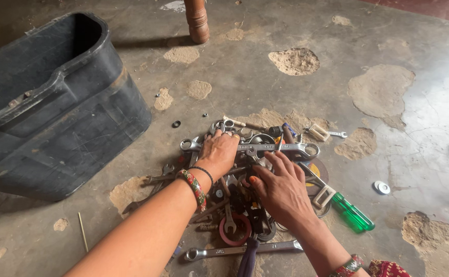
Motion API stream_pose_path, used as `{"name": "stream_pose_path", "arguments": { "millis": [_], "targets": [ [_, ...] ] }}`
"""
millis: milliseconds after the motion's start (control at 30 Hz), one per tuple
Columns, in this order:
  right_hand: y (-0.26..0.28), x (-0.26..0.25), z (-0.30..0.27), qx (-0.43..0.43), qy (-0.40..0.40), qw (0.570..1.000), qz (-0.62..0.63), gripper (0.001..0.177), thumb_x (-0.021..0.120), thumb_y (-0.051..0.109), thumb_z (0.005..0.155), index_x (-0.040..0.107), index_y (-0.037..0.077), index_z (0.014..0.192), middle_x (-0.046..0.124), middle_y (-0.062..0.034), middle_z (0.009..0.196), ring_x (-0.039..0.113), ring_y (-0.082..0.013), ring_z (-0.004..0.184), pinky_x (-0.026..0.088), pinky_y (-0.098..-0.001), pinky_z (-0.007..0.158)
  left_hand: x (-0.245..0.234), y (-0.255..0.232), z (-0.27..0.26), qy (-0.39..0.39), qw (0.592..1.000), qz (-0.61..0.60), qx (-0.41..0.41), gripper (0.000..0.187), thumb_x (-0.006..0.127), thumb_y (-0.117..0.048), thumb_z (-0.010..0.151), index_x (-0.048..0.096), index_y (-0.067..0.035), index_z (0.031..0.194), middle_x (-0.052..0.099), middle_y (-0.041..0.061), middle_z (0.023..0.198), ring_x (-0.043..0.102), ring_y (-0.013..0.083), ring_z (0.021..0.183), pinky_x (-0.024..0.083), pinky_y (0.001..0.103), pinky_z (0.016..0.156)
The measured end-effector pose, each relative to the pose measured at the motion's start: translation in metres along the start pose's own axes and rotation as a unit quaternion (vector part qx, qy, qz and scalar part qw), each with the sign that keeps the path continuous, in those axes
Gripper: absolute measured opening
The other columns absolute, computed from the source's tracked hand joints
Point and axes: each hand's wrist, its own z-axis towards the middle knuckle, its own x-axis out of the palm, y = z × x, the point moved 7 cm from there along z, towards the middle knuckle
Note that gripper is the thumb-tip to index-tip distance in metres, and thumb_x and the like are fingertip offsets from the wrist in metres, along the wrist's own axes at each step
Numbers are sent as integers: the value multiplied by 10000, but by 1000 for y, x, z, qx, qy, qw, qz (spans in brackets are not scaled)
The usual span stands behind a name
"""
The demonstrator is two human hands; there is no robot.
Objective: The person sorts through a pile of tools and hardware on the floor, picking up, turning, and setting aside wrenches, washers, and bolts by hand.
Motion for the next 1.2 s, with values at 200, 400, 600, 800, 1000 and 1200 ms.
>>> {"name": "stream_pose_path", "arguments": {
  "millis": [200,400,600,800,1000,1200],
  "targets": [
    [-5,19,-1,-1,27,1000,-12,433,511,401,987,663,107,1267,496,-163,1474,355,-317,1431,243,-553,1127,0,1,1,42,999,18,1,251,697,-78,824,679,-76,1074,707,136,1069,584,350,1193,475,488,970],
    [-9,13,8,24,21,999,-10,471,502,406,990,642,92,1311,509,-163,1440,399,-315,1387,289,-538,1083,-21,4,1,21,998,-48,-47,109,654,-147,938,676,-101,1034,729,107,906,636,275,989,464,437,909],
    [-26,24,8,118,139,982,47,448,447,426,1003,658,157,1294,529,-85,1452,454,-249,1366,287,-549,1111,-82,-3,-24,-146,989,-37,6,120,681,-192,903,697,-97,976,732,96,843,657,277,884,436,427,827],
    [-40,-1,12,209,46,974,69,450,430,417,1036,656,143,1313,646,-79,1339,587,-254,1273,216,-572,1212,-89,4,-67,-40,988,-86,-123,276,600,-370,989,702,-115,966,717,106,744,678,281,720,481,429,711],
    [-28,7,11,283,25,617,734,346,396,271,1115,502,16,1323,642,-179,1223,611,-299,1119,527,-425,951,-56,-23,-112,79,916,-322,-225,562,456,-559,1010,725,-120,784,691,75,639,694,271,618,534,439,610],
    [-43,21,-19,412,-33,554,723,260,363,238,1083,483,55,1223,680,-165,1134,690,-306,1093,559,-448,947,-39,-53,-127,136,915,-347,-154,450,563,-472,985,755,-92,839,692,122,665,723,303,669,534,430,632]
  ]
}}
